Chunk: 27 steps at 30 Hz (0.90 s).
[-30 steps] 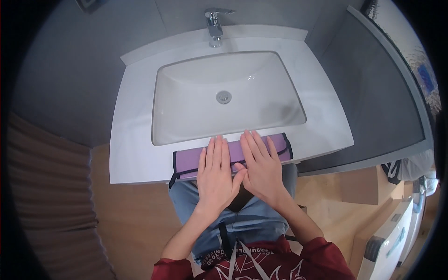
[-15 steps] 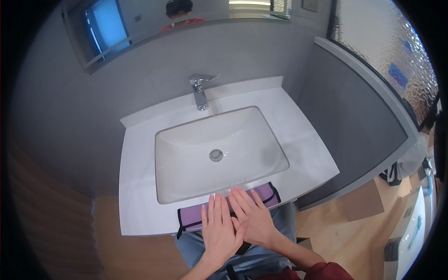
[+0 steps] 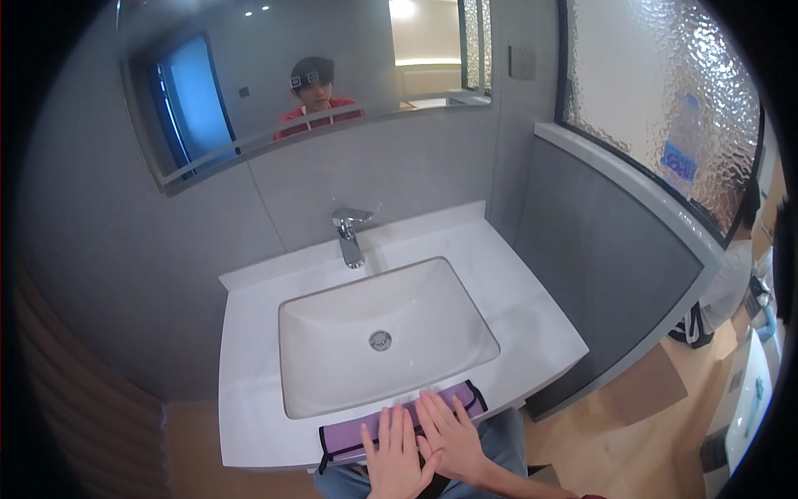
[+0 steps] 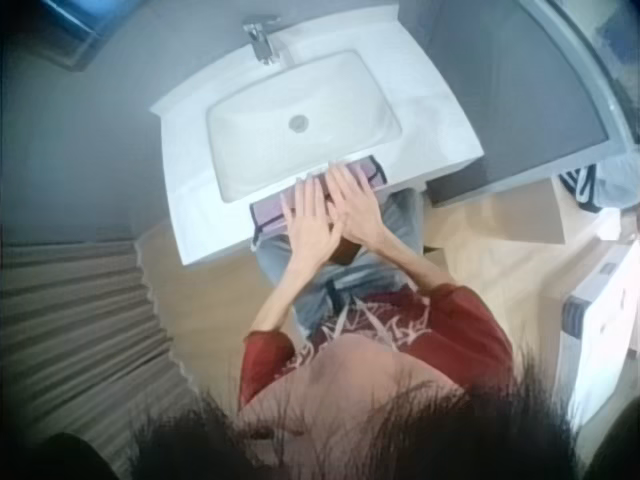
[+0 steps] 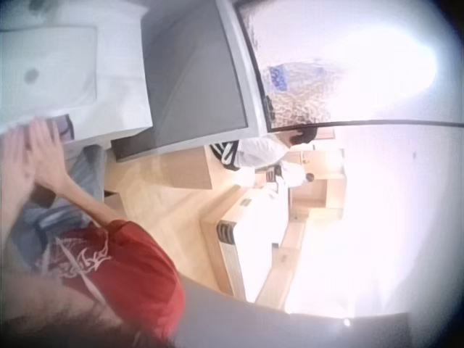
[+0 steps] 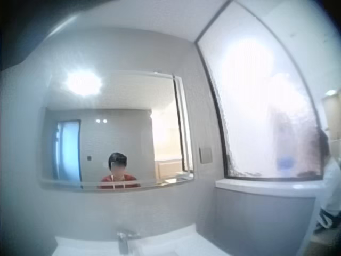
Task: The person handles a purple and black wrist rest by hand, pressing its surface and wrapping a black elastic strap around the middle of it while standing at a sink.
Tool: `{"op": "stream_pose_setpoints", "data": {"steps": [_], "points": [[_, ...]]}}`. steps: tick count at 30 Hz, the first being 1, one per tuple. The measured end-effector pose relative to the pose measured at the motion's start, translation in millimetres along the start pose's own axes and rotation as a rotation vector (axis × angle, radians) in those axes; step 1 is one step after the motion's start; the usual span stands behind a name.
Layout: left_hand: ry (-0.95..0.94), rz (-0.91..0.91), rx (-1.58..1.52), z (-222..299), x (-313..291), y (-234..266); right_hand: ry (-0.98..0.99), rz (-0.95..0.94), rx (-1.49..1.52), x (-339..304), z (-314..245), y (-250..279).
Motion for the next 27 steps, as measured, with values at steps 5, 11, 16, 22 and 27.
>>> {"op": "stream_pose_setpoints", "data": {"steps": [5,11,16,22,27], "points": [[0.222,-0.129,-0.284,7,-27,-36,0.002,-0.003,-0.093,-10,7,3],[0.253,-0.11,-0.127,5,-42,-28,-0.005,0.032,-0.137,-26,25,-4],[0.31,-0.176,0.232,-41,-63,-35,-0.044,0.029,-0.188,-30,68,12],[0.299,-0.107,-0.007,-28,-47,-3,-0.067,-0.081,-0.257,-25,74,30],[0.303,-0.17,0.105,-21,-62,-6,-0.052,-0.013,-0.264,-12,56,52]]}}
Point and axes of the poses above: each hand's wrist, its own x-axis towards the middle knuckle, its own y-axis out of the back of the hand, z = x × y, the point moved 3 cm from there along x, towards the middle knuckle, and after that the axes turned 12 degrees about z, right-handed, at the moved point
